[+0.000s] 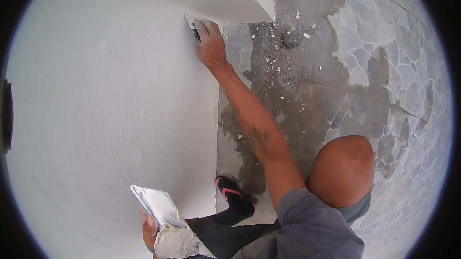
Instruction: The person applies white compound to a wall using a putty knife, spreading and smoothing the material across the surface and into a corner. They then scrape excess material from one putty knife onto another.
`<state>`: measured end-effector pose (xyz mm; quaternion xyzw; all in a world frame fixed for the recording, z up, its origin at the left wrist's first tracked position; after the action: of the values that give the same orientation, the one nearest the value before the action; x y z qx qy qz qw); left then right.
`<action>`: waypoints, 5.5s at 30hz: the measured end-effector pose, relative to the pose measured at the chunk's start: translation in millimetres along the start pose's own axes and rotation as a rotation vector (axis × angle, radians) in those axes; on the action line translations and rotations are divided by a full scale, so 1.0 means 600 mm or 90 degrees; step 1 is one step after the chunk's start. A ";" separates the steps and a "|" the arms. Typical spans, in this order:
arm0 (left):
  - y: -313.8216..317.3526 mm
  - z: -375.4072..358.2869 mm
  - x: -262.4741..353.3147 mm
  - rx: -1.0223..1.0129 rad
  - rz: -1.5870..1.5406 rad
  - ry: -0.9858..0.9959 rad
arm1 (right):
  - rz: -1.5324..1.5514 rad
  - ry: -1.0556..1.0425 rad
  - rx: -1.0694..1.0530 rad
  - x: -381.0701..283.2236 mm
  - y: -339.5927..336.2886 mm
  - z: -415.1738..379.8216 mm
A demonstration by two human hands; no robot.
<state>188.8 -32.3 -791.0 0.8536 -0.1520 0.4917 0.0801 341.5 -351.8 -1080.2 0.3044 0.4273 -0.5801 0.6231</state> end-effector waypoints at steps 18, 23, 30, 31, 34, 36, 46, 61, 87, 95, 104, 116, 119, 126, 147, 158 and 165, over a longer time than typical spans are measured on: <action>0.009 -0.006 0.003 -0.014 -0.010 0.013 | 0.001 0.032 -0.005 0.022 0.019 0.006; 0.020 -0.003 0.008 -0.032 -0.024 0.032 | 0.079 0.019 -0.063 -0.044 -0.031 -0.096; 0.037 0.006 0.013 -0.015 0.049 -0.011 | 0.034 0.088 -0.060 -0.099 -0.036 -0.153; 0.032 0.007 0.010 -0.027 0.043 -0.011 | 0.008 0.119 -0.081 -0.082 -0.029 -0.130; 0.018 0.005 0.004 -0.086 0.039 -0.028 | -0.023 0.243 -0.105 -0.012 -0.010 -0.058; 0.036 0.005 0.018 -0.122 0.067 -0.074 | -0.038 0.356 -0.162 -0.007 -0.036 -0.029; 0.076 0.015 0.013 -0.224 0.042 -0.051 | 0.033 0.270 -0.223 -0.272 -0.121 -0.209; 0.050 -0.002 0.007 -0.086 0.085 -0.073 | -0.090 0.336 -0.322 -0.225 -0.069 -0.212; 0.084 0.000 0.029 -0.351 0.046 -0.083 | -0.210 0.340 -0.352 -0.016 0.005 -0.176; 0.084 0.003 0.026 -0.317 0.046 -0.125 | -0.208 0.272 -0.447 0.015 0.005 -0.119; 0.085 0.004 0.028 -0.355 0.031 -0.111 | -0.238 0.264 -0.399 0.015 -0.008 -0.101; 0.072 0.006 0.013 -0.290 0.022 -0.076 | -0.203 0.208 -0.342 0.066 0.042 -0.109; 0.071 0.000 0.016 -0.314 0.010 -0.081 | -0.036 0.299 -0.419 0.104 0.018 -0.075; 0.077 -0.007 0.021 -0.338 -0.004 -0.110 | -0.032 0.398 -0.353 0.110 0.015 -0.057; 0.082 -0.001 0.032 -0.464 0.054 -0.019 | 0.057 0.508 -0.381 0.102 0.010 -0.028; 0.084 -0.006 0.016 -0.392 0.039 -0.088 | 0.048 0.693 -0.353 -0.010 -0.039 -0.217; 0.089 -0.010 0.020 -0.478 0.051 0.009 | -0.117 0.440 -0.411 -0.036 -0.033 -0.205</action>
<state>171.2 -83.0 -778.2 0.7549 -0.3540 0.4106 0.3691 300.7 -237.2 -1114.2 0.2313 0.7928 -0.3350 0.4536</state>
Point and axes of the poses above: each hand's wrist, its own z-axis towards the middle knuckle, its own y-axis out of the palm, x = y × z, the point moved 3 cm from there along z, towards the middle knuckle, and after that the axes turned 1 degree about -z, right-handed, at the moved point
